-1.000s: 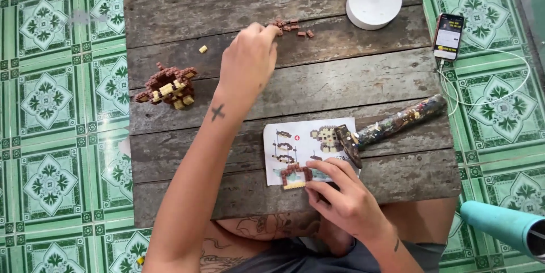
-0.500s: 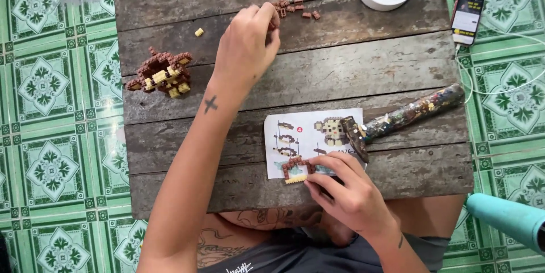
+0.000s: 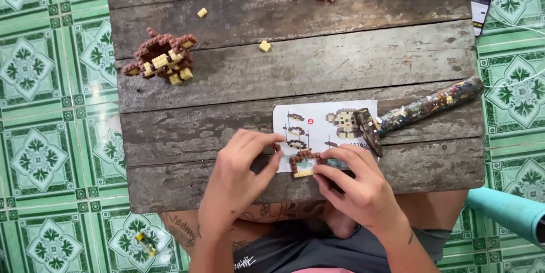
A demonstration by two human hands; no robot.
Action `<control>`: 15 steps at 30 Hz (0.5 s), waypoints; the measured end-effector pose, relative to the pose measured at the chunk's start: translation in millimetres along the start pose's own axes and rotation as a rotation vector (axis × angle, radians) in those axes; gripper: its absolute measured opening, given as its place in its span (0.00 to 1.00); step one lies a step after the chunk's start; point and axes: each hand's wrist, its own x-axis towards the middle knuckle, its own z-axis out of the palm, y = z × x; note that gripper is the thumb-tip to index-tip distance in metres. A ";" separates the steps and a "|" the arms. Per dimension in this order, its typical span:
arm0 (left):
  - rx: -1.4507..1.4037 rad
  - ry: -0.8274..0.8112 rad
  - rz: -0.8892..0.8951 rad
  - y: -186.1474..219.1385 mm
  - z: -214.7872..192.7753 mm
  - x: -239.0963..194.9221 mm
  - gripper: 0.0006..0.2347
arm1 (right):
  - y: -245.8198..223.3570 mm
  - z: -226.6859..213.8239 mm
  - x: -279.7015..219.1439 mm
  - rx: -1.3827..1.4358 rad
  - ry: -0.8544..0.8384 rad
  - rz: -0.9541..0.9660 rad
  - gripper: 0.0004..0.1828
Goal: The person assembles small plastic beads into a figurine by hand, following a printed instruction sheet. They pick up individual beads, connect them to form small sections, and attach these sections to a larger partially completed figure on the table.
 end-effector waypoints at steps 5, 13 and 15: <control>0.028 -0.008 0.061 -12.0 15.0 -6.8 0.06 | 0.2 3.9 -2.8 0.001 0.011 0.017 0.05; 0.096 0.039 0.128 -20.9 20.5 -9.6 0.07 | 1.0 1.2 -5.1 0.000 -0.036 0.050 0.08; 0.117 0.015 0.146 -21.4 18.0 -10.7 0.08 | 0.2 -0.9 -5.8 -0.002 -0.081 0.080 0.12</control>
